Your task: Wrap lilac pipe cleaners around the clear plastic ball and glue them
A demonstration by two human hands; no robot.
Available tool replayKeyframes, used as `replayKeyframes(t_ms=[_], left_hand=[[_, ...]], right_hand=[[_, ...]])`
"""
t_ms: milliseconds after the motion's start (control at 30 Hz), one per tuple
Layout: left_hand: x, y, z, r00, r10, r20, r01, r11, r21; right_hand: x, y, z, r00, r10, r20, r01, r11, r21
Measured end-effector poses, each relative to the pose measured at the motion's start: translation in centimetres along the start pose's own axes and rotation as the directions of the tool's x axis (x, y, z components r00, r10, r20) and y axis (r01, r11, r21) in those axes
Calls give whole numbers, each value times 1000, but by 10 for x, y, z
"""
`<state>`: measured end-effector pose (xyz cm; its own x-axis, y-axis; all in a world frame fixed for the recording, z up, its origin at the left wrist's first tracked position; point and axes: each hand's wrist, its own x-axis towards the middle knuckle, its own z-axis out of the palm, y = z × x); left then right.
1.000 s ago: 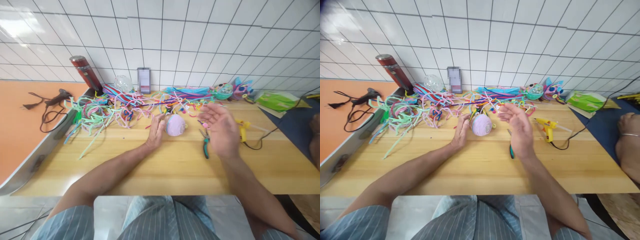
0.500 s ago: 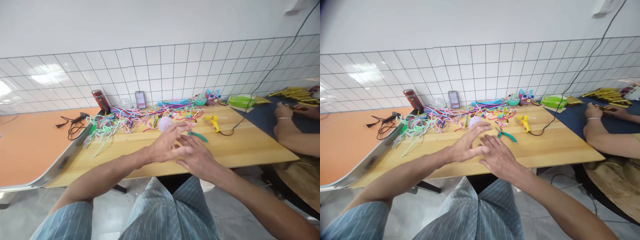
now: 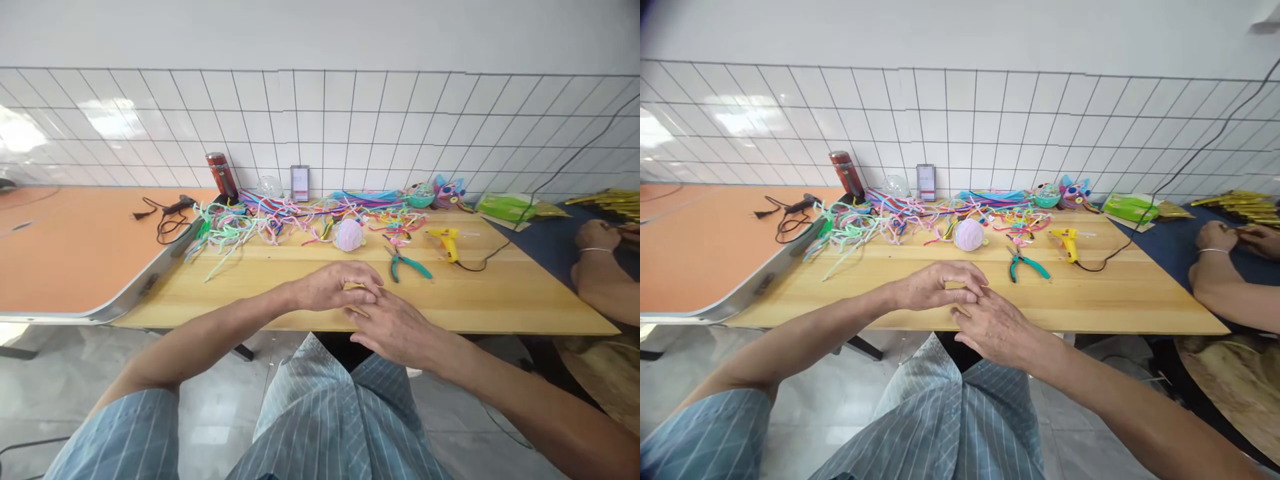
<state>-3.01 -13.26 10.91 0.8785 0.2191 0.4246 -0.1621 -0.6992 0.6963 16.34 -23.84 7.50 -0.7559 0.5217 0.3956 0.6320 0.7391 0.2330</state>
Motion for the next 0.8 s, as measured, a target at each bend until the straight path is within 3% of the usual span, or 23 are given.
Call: replayKeyframes(t_ms=[167, 267, 367, 433, 567, 700, 800], left_hand=[[-8, -18, 0, 987, -77, -141, 77, 997, -7], [-12, -29, -11, 939, -175, -295, 154, 984, -95], [-16, -32, -22, 892, -265, -367, 226, 963, -146], [-19, -27, -23, 886, -322, -335, 293, 946, -136], [-23, -20, -16, 913, -392, -114, 380, 918, -113], [-26, -30, -13, 916, -399, -49, 377, 895, -240], [-30, -37, -27, 914, -405, -10, 381, 869, -315]], right_hand=[[8, 2, 2, 999, -41, 12, 39, 996, 85], [12, 6, 2, 997, -47, 63, 40, 993, 110], [16, 10, 2, 993, -38, 108, 28, 995, 93], [20, 13, 3, 991, -31, 127, 25, 998, 52], [30, 19, 8, 992, -32, 120, 39, 998, -50], [40, 24, 16, 988, -90, 127, 99, 993, -69], [46, 28, 23, 983, -142, 118, 150, 987, -63]])
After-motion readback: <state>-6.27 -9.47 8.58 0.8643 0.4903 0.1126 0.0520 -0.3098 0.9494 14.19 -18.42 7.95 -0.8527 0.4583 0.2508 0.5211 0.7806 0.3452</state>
